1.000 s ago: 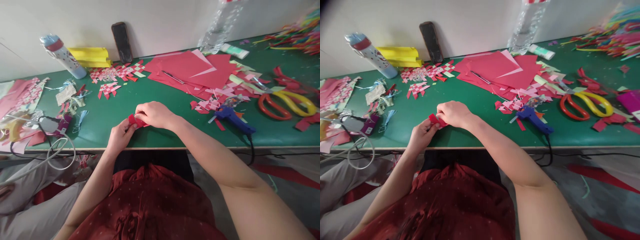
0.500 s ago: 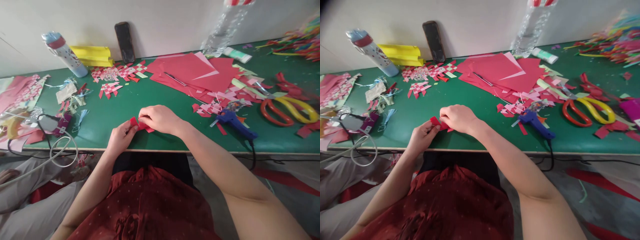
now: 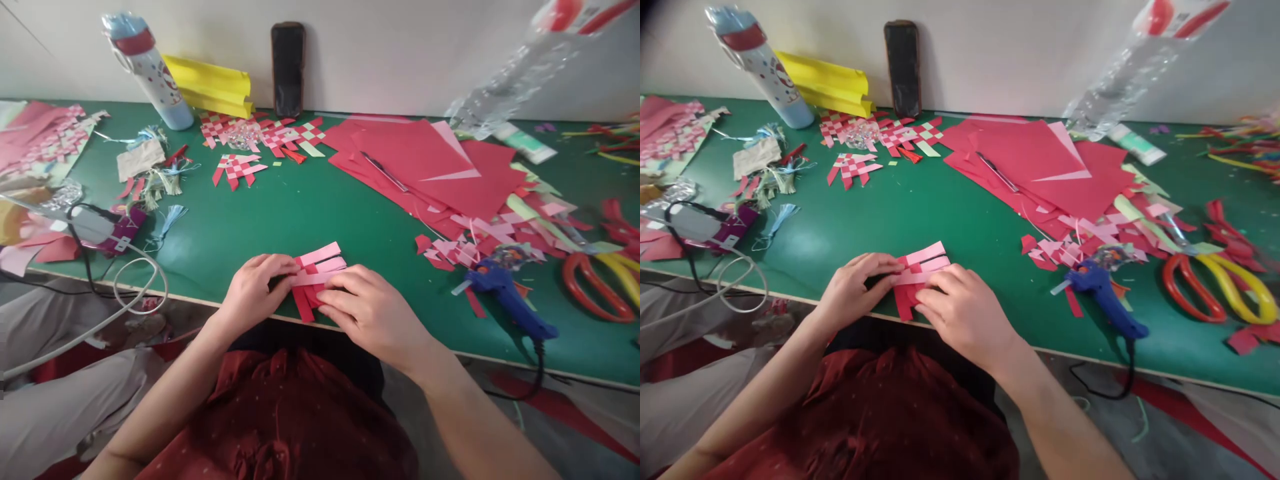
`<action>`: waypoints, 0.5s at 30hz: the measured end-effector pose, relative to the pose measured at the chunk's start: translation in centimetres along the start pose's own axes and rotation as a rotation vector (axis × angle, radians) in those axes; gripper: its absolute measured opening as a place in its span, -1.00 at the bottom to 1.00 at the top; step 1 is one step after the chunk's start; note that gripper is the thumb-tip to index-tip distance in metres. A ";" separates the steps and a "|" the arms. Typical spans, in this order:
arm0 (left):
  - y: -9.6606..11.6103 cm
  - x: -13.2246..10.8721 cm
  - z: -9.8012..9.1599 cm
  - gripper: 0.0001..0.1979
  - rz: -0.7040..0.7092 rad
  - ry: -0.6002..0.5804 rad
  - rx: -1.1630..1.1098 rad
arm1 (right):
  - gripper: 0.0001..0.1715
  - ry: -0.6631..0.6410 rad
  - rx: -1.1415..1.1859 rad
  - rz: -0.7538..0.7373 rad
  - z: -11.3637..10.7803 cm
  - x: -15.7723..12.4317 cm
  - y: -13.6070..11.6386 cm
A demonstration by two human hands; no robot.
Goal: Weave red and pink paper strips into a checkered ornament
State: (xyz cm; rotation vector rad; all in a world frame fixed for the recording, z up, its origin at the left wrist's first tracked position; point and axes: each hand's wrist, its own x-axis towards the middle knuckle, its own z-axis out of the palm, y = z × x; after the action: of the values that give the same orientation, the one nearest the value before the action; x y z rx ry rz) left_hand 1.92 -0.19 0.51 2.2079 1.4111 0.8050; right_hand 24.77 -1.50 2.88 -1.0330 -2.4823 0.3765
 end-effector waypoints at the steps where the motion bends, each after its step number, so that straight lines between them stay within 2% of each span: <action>1: -0.1 0.0 0.1 -0.86 0.030 0.007 0.010 | -0.83 0.009 0.016 0.013 0.0 -0.2 0.1; 6: -0.4 -0.1 0.2 -0.84 0.127 0.020 0.066 | -0.76 0.163 -0.072 0.133 0.3 -0.4 1.2; 8: -0.3 -0.1 0.2 -0.85 0.158 0.024 0.081 | -0.72 0.161 -0.157 0.183 0.6 -0.4 1.7; 11: -0.3 0.0 0.2 -0.84 0.182 0.010 0.068 | -0.81 0.120 -0.169 0.232 1.1 -0.3 2.1; 15: -0.4 0.0 0.2 -0.82 0.174 -0.038 0.060 | -0.95 0.141 -0.057 0.303 1.2 -0.1 1.9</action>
State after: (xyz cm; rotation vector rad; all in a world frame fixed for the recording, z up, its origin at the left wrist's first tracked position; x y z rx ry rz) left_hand 1.79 -0.02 0.19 2.4043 1.2543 0.7825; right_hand 25.47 -0.38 1.03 -1.4141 -2.2257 0.3125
